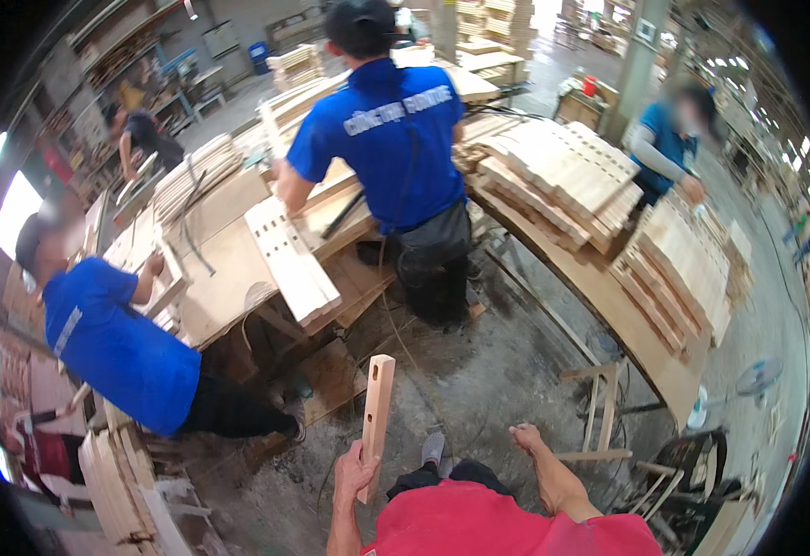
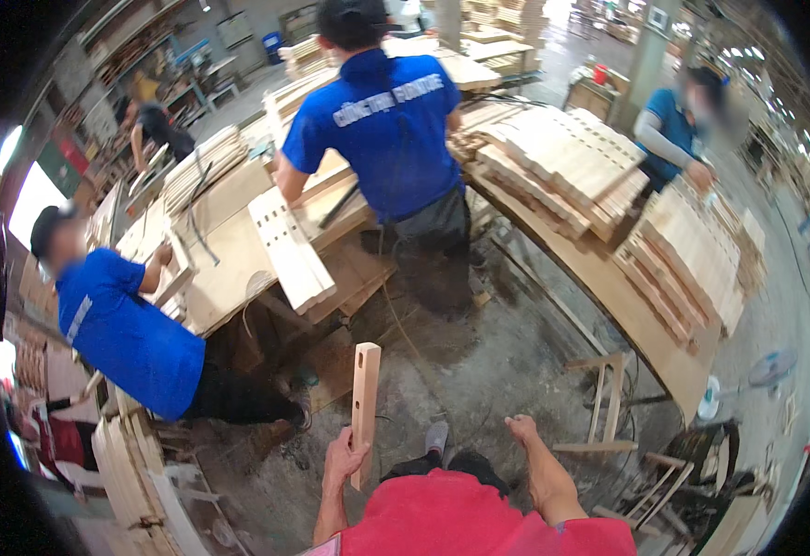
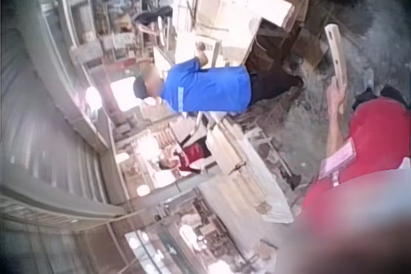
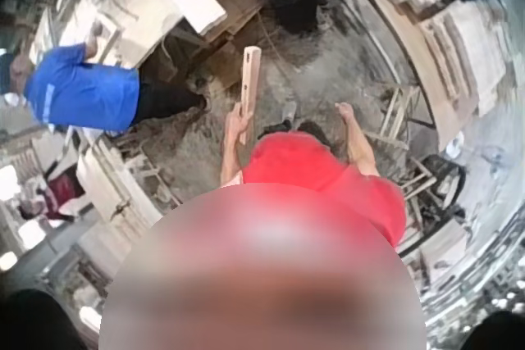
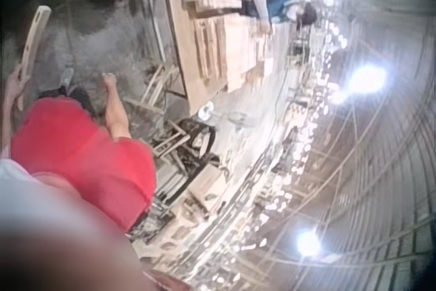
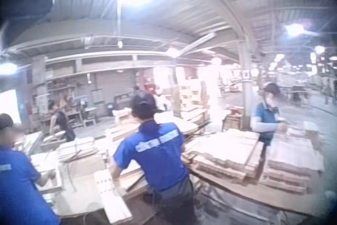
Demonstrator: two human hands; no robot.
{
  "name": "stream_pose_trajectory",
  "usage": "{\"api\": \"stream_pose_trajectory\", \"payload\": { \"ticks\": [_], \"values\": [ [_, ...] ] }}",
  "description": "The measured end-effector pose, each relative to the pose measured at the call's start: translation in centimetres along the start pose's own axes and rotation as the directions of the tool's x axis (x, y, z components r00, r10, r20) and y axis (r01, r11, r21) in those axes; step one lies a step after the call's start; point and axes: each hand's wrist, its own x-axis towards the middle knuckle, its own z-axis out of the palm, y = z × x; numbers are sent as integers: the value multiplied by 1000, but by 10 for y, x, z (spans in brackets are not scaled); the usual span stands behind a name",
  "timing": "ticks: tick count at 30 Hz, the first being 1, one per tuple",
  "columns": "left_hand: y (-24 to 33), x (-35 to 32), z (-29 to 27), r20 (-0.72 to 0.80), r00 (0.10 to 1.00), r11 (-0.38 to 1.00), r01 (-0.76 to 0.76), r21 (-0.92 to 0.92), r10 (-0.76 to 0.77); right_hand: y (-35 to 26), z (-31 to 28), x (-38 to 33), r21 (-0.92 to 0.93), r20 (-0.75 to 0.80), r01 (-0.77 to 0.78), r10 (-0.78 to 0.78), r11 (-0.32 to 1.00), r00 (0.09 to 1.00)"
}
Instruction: The person assembles wooden furniture frames on a workbench in a factory. They repeatedly pick up wooden slats and side panels, align them, and use a hammer to tap the joints together. The person then lifts the assembled frame and places it on a stack before repeating the process with new parts.
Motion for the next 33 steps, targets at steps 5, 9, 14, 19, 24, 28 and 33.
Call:
{"api": "stream_pose_trajectory", "payload": {
  "ticks": [5, 9, 14, 19, 24, 28, 33],
  "values": [
    [16, 9, -17, -101, 993, 997, 50, -58, -56, -88, 22, 27, -219, 214, 172, -125, 960, 969],
    [35, 30, -46, -176, 982, 989, 36, -146, -62, -145, 68, 26, -110, 301, 185, -145, 977, 943],
    [48, 77, -73, -315, 949, 957, -64, -285, -31, -205, 88, 33, -213, 415, 181, -78, 960, 906],
    [80, 148, -91, -433, 897, 865, -147, -479, -87, -231, 77, 82, -400, 396, 176, -4, 899, 918],
    [105, 218, -118, -475, 878, 814, -235, -531, -56, -272, 52, 143, -446, 315, 143, 5, 883, 949],
    [113, 249, -142, -373, 915, 752, -139, -644, -151, -295, 59, 139, -448, 300, 177, -39, 877, 953],
    [125, 292, -162, -348, 916, 583, -177, -793, -197, -328, 92, 133, -479, 362, 253, -74, 841, 929]
  ]
}}
